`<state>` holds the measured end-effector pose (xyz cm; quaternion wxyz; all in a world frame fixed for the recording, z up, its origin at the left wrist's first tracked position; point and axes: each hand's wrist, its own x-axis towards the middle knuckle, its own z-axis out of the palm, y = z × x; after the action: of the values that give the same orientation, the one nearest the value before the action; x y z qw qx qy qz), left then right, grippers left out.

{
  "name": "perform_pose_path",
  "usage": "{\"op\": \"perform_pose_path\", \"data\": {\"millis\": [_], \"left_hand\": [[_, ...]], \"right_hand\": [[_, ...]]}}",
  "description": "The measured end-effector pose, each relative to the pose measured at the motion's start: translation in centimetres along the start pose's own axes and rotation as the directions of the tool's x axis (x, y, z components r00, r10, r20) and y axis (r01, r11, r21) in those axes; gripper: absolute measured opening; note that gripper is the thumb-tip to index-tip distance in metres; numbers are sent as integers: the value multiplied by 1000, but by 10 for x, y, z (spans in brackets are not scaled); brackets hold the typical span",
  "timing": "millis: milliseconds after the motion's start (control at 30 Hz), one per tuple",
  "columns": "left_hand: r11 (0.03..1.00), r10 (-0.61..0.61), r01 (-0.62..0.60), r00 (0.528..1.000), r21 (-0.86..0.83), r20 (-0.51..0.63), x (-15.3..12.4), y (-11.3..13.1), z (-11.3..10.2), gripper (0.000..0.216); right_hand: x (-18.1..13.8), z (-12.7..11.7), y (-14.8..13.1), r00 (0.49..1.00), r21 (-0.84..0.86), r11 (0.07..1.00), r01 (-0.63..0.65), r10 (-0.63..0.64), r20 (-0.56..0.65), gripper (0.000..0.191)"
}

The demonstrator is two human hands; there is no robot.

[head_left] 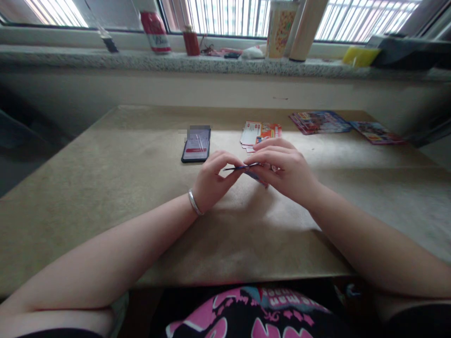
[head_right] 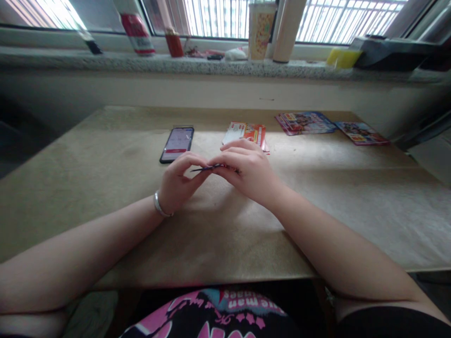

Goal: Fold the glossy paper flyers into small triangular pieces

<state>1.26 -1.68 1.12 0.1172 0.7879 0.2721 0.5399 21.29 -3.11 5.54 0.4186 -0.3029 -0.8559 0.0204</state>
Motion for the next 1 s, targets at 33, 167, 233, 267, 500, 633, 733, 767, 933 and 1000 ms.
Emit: {"op": "perform_pose_path", "data": {"millis": [33, 167, 233, 267, 500, 633, 733, 767, 933, 1000], "left_hand": [[1000, 7, -7, 1000, -11, 3, 0, 0, 0, 7], [999, 2, -3, 1000, -34, -13, 0, -3, -1, 9], [999, 10, -11, 1000, -32, -17, 0, -4, -2, 9], [999, 19, -20, 1000, -33, -14, 0, -4, -2, 9], [997, 64, -62, 997, -34, 40, -2, -3, 0, 8], [999, 45, -43, 997, -34, 60, -2, -3, 0, 7], [998, 45, -43, 997, -35, 67, -2, -3, -1, 6], [998, 50, -48, 997, -32, 66, -1, -3, -1, 7], [998, 66, -66, 996, -14, 59, -1, -5, 0, 9], [997, 79, -78, 996, -21, 49, -1, -6, 1, 10]], "right_hand": [[-1, 0, -1, 1000, -1, 1000, -25, 25, -12, 10], [-3, -1, -2, 993, 59, 993, -99, 103, -60, 12], [-3, -1, -1, 993, 93, 991, -97, 102, -53, 9], [-3, -2, 0, 994, 99, 991, -92, 97, -48, 7], [-1, -3, -2, 1000, 14, 1000, -12, 13, -18, 5], [1, -6, -3, 999, -23, 999, 45, -44, 30, 6], [1, -7, -2, 997, -40, 997, 59, -57, 52, 8], [1, -7, -1, 997, -44, 997, 59, -57, 53, 9], [0, -6, -1, 998, -54, 997, 58, -56, 24, 8], [-1, -5, -1, 999, -50, 997, 52, -52, 1, 8]]}}
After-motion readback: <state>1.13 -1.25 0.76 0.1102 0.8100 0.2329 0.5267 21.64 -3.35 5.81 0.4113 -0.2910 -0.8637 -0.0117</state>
